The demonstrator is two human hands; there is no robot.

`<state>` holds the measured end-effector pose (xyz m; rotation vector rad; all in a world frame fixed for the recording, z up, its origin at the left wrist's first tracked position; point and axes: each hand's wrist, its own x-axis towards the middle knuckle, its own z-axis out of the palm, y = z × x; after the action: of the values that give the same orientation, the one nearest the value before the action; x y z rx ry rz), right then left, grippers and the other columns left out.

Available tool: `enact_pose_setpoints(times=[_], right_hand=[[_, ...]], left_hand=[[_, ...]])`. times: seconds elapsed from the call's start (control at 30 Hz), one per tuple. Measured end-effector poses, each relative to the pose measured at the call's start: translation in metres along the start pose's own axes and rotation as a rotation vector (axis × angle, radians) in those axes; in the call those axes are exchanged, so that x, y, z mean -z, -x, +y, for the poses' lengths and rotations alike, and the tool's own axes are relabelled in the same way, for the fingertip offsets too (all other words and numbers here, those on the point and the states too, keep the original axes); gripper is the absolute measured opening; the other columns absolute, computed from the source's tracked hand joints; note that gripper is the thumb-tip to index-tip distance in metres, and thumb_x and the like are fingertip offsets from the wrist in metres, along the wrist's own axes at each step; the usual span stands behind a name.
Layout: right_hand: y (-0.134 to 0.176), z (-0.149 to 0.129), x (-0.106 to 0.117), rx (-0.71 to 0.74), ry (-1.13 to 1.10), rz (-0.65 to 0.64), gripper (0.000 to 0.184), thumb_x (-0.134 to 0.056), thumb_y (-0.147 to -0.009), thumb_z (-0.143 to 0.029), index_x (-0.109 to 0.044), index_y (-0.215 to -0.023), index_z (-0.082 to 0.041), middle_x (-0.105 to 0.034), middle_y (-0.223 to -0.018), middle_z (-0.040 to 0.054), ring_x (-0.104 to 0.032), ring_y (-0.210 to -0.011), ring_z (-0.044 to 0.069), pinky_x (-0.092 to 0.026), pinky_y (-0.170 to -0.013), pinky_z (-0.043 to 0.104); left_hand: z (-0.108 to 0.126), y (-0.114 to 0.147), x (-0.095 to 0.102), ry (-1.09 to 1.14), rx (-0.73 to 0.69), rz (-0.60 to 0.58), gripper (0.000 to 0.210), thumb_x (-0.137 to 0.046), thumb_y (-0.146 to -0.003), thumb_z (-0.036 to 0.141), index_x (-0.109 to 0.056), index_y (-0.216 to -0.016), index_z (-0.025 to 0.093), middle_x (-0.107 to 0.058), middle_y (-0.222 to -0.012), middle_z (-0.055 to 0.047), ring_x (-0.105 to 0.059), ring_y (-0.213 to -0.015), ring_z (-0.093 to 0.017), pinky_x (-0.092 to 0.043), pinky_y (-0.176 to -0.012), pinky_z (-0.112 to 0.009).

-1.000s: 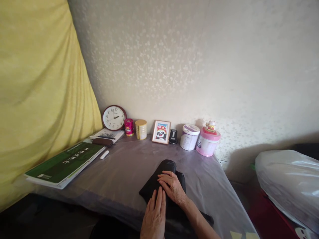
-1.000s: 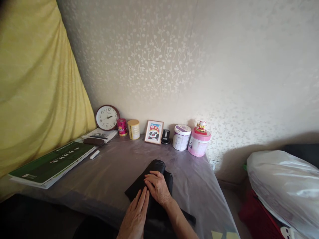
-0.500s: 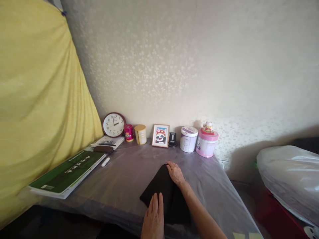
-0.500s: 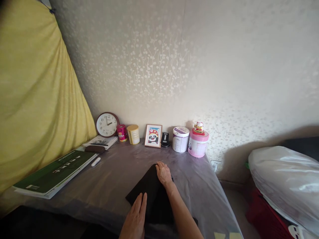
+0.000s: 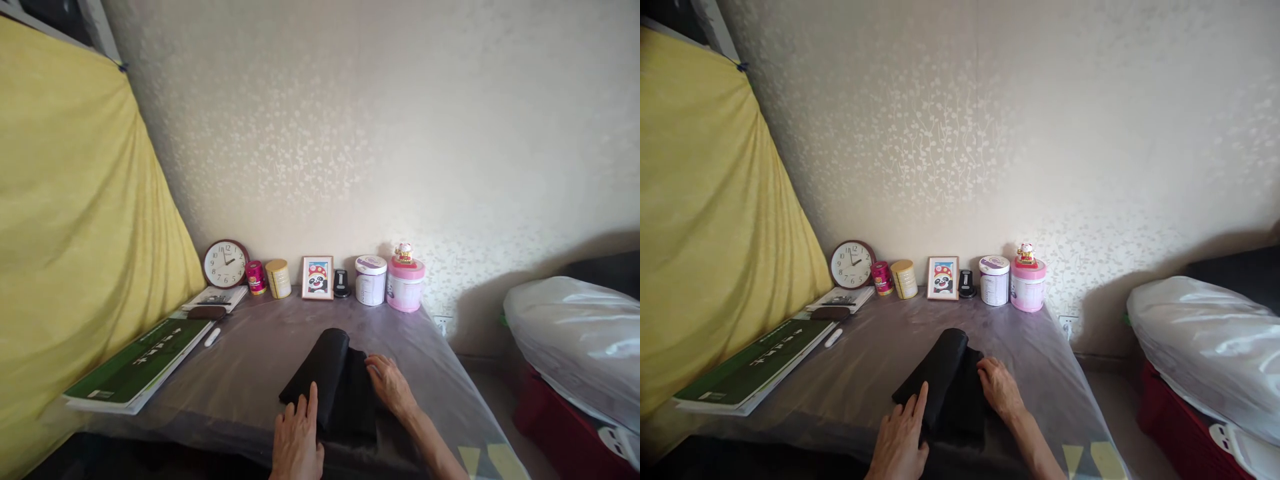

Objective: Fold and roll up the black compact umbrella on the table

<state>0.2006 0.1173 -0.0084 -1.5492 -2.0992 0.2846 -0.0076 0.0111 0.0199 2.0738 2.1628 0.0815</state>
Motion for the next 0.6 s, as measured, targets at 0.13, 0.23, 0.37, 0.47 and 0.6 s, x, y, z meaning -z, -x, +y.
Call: enact_pose_setpoints(times=[0.13, 0.23, 0.37, 0.47, 0.6], right_hand=[[0.004, 0.000, 0.001, 0.034, -0.125, -0.091, 0.029, -0.038, -0.083, -0.024, -0.065, -0.092, -0.021, -0.067, -0.099, 0.0059, -0.060, -0.095, 0.019, -0.042, -0.084, 0.028], [0.004, 0.010, 0.002, -0.071, -0.222, -0.051, 0.032, -0.037, -0.081, -0.028, -0.066, -0.091, -0.020, -0.069, -0.094, 0.0072, -0.062, -0.091, 0.021, -0.043, -0.082, 0.031], [0.002, 0.028, 0.008, -0.243, -0.477, 0.047, 0.028, -0.044, -0.074, -0.032, -0.067, -0.086, -0.019, -0.070, -0.092, 0.0081, -0.063, -0.089, 0.023, -0.044, -0.082, 0.034], [0.000, 0.032, 0.014, -0.383, -0.848, 0.115, 0.024, -0.053, -0.068, -0.035, -0.064, -0.082, -0.019, -0.070, -0.086, 0.0067, -0.065, -0.085, 0.022, -0.049, -0.074, 0.033], [0.003, 0.018, 0.019, -0.468, -1.182, 0.141, 0.024, -0.063, -0.068, -0.036, -0.062, -0.084, -0.017, -0.067, -0.083, 0.0050, -0.065, -0.080, 0.020, -0.051, -0.067, 0.030]], left_hand=[[-0.001, 0.000, 0.001, 0.117, 0.009, -0.076, 0.088, -0.043, -0.068, 0.002, 0.000, -0.141, 0.022, -0.037, -0.138, -0.016, -0.058, -0.098, -0.024, -0.044, -0.080, -0.033], [-0.008, -0.004, 0.005, 0.279, -0.010, -0.039, 0.086, -0.042, -0.066, 0.002, -0.005, -0.142, 0.019, -0.039, -0.135, -0.019, -0.061, -0.092, -0.020, -0.045, -0.075, -0.027], [-0.022, -0.004, 0.025, 0.690, 0.008, -0.097, 0.081, -0.045, -0.063, 0.010, -0.018, -0.139, 0.018, -0.065, -0.091, -0.007, -0.062, -0.067, -0.015, -0.046, -0.057, -0.023], [-0.036, 0.002, 0.046, 1.025, 0.037, -0.236, 0.075, -0.044, -0.065, 0.020, -0.021, -0.136, 0.021, -0.052, -0.047, 0.008, -0.052, -0.042, -0.014, -0.040, -0.039, -0.021], [-0.052, 0.011, 0.065, 1.319, -0.070, -0.317, 0.057, -0.048, -0.066, 0.031, -0.036, -0.120, 0.017, -0.045, -0.036, 0.011, -0.037, -0.031, -0.009, -0.032, -0.034, -0.018]])
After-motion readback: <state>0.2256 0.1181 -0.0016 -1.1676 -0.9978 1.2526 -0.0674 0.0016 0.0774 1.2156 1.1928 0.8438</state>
